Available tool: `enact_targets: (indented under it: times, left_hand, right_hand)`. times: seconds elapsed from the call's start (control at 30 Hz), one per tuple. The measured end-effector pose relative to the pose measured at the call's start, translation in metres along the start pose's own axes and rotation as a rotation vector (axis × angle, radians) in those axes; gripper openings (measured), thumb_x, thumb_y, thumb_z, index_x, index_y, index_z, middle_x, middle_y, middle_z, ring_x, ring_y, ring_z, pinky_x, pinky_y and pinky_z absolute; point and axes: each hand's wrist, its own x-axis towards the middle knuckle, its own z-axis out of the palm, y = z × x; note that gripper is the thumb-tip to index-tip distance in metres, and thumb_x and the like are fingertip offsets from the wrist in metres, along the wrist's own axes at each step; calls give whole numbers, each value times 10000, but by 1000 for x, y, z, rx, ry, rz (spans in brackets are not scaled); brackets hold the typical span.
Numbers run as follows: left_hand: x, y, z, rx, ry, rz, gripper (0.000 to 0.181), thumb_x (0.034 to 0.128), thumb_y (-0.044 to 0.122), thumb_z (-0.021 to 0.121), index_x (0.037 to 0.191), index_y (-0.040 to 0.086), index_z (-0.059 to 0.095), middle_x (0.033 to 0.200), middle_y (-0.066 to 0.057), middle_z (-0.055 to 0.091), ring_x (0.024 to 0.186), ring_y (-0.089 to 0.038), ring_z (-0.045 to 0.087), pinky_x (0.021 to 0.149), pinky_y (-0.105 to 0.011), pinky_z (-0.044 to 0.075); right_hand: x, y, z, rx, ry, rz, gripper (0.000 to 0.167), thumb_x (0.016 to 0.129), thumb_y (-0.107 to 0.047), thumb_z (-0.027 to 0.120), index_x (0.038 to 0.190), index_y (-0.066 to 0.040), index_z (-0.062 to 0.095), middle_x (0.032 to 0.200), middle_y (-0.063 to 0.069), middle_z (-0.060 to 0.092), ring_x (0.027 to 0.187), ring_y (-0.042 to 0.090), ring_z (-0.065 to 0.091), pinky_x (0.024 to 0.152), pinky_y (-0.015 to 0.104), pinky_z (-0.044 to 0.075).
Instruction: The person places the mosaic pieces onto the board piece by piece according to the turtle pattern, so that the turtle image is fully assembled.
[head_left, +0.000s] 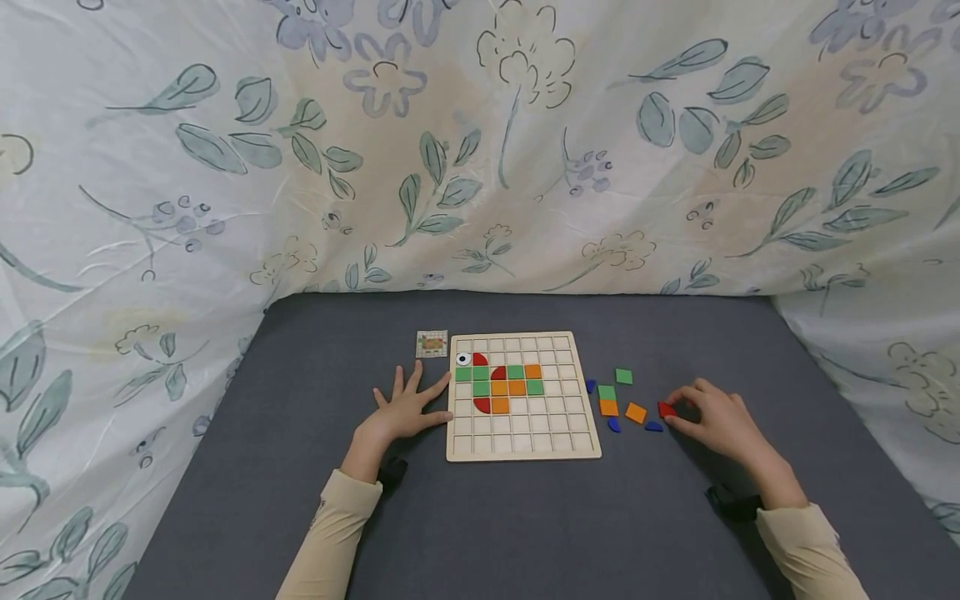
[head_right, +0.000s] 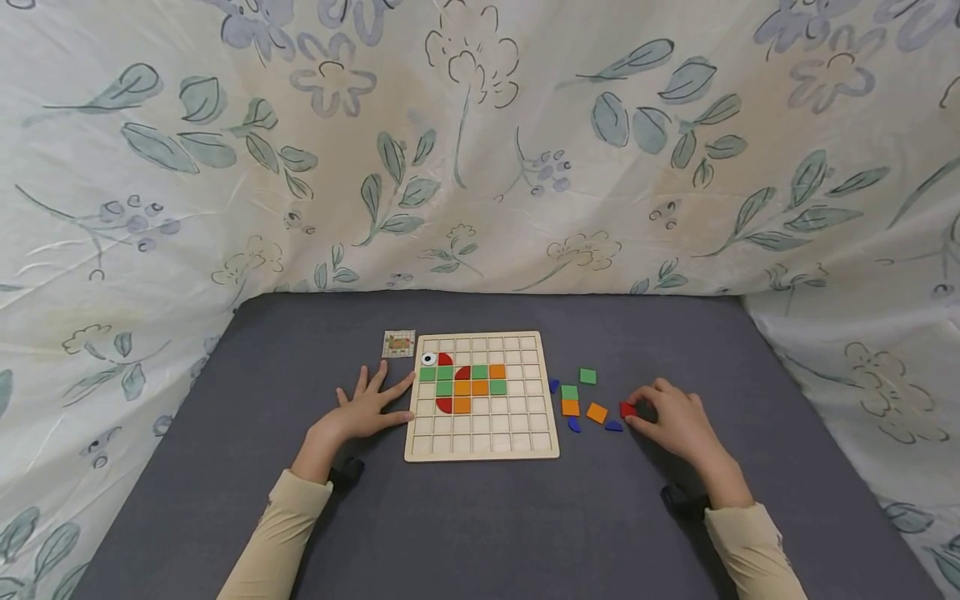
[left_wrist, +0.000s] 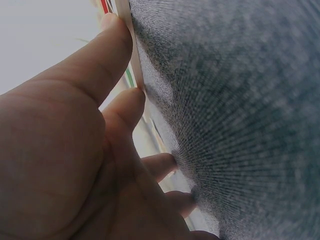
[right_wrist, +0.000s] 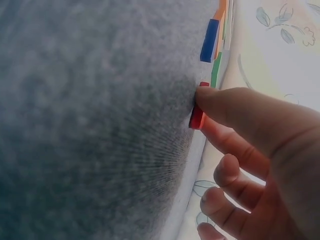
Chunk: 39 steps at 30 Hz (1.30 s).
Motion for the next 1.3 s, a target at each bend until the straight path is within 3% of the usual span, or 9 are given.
enact_targets:
  times: [0.33, 0.67, 1.03, 1.3]
  left_hand:
    - [1, -1, 1, 7, -2, -4, 721, 871, 511, 557, 1478, 311, 224, 1546, -190, -43, 1371, -451, -159, 959, -752, -74]
    - [1, 0, 1, 11, 1, -4, 710, 878, 506, 550, 1478, 302, 232, 1547, -191, -31, 1374, -454, -143, 960, -755, -64]
    - [-1, 2, -2, 6, -3, -2, 705, 879, 502, 549, 1478, 303, 235, 1545, -194, -41, 1371, -454, -155, 959, -755, -66]
    - [1, 0, 1, 2, 1, -11, 720, 872, 511, 556, 1479, 301, 231, 1545, -195, -35, 1370, -453, -157, 959, -753, -73]
  right_hand:
    - [12, -9, -2, -4, 0, -12, 223, 779, -294, 744, 930, -136, 700, 744, -7, 466, 635, 122, 372, 589, 314, 195]
    - [37, -36, -6, -12, -21, -62, 225, 786, -312, 739, 919, -137, 692, 747, -2, 476, 634, 125, 369, 617, 331, 213]
    - [68, -66, 4, 54, -48, -100, 209, 801, -310, 729, 937, -156, 695, 869, 35, 555, 697, 145, 468, 686, 396, 300]
    - [86, -86, 14, 74, -35, -149, 223, 784, -301, 747, 930, -142, 695, 812, 33, 523, 674, 134, 411, 649, 357, 244]
